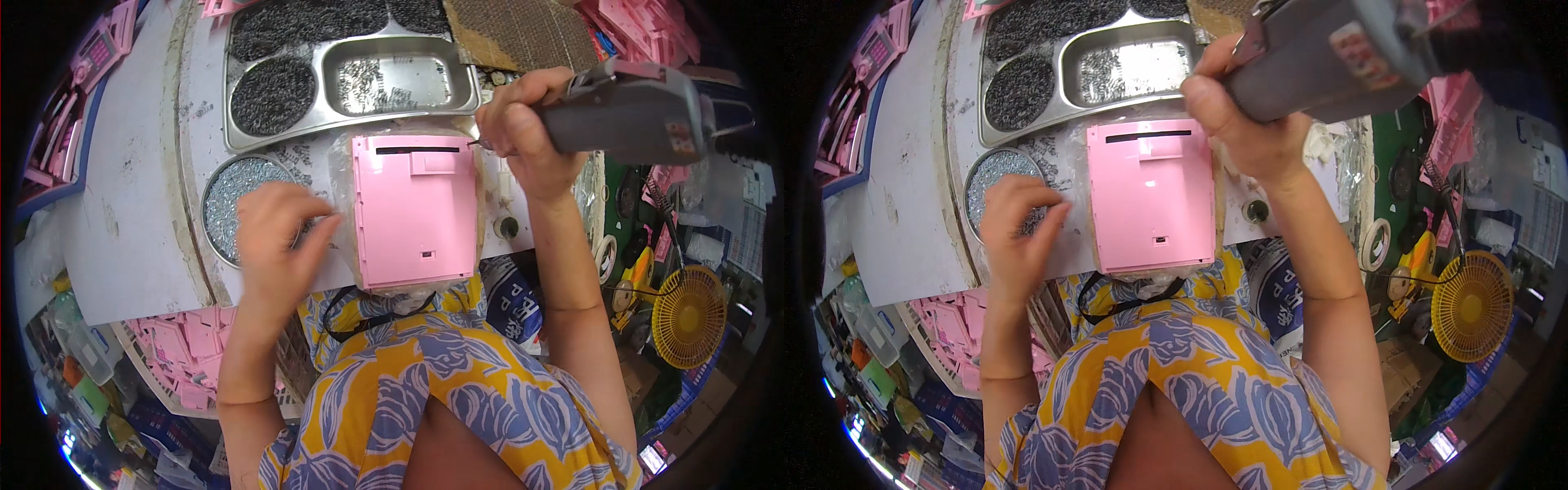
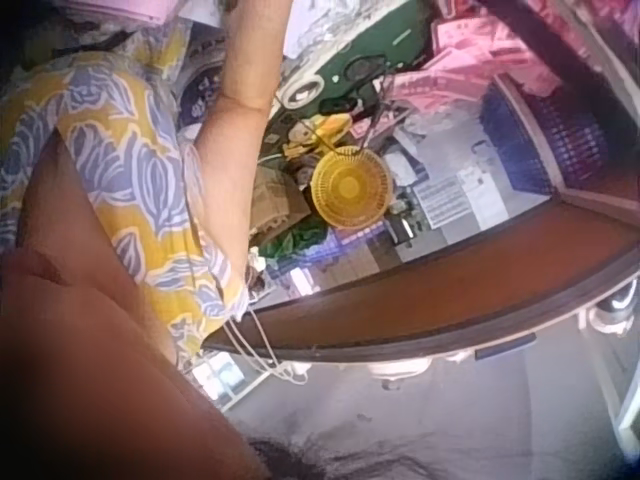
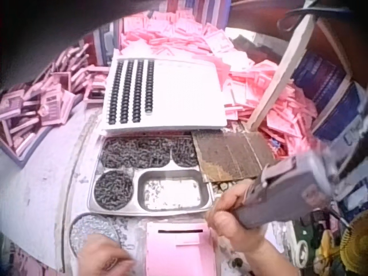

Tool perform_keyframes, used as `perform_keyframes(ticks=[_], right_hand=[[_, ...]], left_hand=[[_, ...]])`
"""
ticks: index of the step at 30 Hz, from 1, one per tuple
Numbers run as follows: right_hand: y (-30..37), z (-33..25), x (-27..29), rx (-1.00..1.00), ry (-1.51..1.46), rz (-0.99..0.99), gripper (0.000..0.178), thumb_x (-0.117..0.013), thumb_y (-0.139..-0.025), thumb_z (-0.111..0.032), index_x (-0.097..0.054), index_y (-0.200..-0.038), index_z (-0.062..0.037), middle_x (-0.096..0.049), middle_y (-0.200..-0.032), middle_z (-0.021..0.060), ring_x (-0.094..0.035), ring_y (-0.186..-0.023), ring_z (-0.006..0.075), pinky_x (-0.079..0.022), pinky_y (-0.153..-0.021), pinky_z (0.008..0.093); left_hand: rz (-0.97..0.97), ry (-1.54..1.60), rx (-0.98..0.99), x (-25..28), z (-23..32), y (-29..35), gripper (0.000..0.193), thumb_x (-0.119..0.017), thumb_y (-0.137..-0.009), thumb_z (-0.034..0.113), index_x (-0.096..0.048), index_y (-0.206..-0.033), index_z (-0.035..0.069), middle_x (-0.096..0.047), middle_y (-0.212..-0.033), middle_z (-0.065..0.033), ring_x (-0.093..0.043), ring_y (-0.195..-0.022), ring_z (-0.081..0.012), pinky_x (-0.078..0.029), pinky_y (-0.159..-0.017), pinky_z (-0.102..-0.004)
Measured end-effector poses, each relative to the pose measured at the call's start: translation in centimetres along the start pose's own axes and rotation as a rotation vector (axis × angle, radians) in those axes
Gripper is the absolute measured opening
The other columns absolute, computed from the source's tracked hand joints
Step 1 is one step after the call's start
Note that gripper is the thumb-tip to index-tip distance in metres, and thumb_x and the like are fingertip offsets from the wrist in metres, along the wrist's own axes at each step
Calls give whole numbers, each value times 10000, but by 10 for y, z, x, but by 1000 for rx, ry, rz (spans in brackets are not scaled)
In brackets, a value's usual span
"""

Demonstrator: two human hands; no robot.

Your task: Assembling and soldering components of a pink electronic toy at a factory workbench.

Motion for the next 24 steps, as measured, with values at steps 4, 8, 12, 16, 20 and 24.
perform_keyframes(ticks=[4, 8, 12, 16, 20, 24], right_hand=[[-19, -41, -24, -11, -317, -90, 215, -560, -1004, -210, -559, -1208, -139, -487, -644, -30, -434, -542, 101, -409, -542, 296], [-20, -70, -50, -103, -433, -178, 231, -629, -1009, -336, -541, -1157, -183, -502, -638, -70, -480, -526, 83, -449, -550, 276], [-14, -64, -66, -165, -421, -176, 241, -648, -1005, -357, -517, -1116, -189, -505, -627, -66, -485, -504, 89, -460, -544, 277], [-16, -60, -79, -195, -407, -174, 239, -643, -1008, -349, -514, -1122, -184, -499, -618, -59, -480, -503, 98, -437, -530, 281], [-30, -42, -90, -96, -412, -208, 165, -591, -1014, -231, -516, -1140, -155, -475, -624, -27, -437, -510, 123, -407, -525, 312], [-40, 1, -90, -22, -340, -136, 131, -527, -986, -87, -499, -1113, -106, -441, -632, 10, -390, -521, 133, -391, -519, 336]], left_hand=[[26, 99, -119, -35, 23, -12, 173, -784, -791, 103, -707, -945, 114, -636, -877, -19, -605, -821, -207, -373, -817, -376], [30, 180, -107, -40, 34, -18, 190, -786, -764, 66, -713, -936, 98, -624, -845, -23, -586, -782, -206, -363, -789, -364], [46, 199, -96, -40, 27, -12, 166, -786, -791, 110, -704, -935, 127, -605, -831, 3, -584, -783, -186, -346, -793, -368], [74, 144, -88, -36, 18, -2, 179, -801, -783, 155, -706, -932, 128, -612, -863, -1, -584, -810, -193, -342, -825, -379], [160, -53, 66, -9, 8, -5, 236, -817, -752, 142, -717, -961, 94, -629, -950, -45, -584, -908, -237, -351, -886, -392], [-52, -443, 248, 24, -35, 13, 201, -791, -792, 187, -724, -971, 125, -619, -978, -25, -562, -1003, -242, -333, -932, -420]])
Point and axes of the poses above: each hand's wrist, its own y-axis away from the middle knuckle, its own x-axis out of the back of the hand, z = x × y, the point moved 4 cm from there along -y, towards the middle knuckle
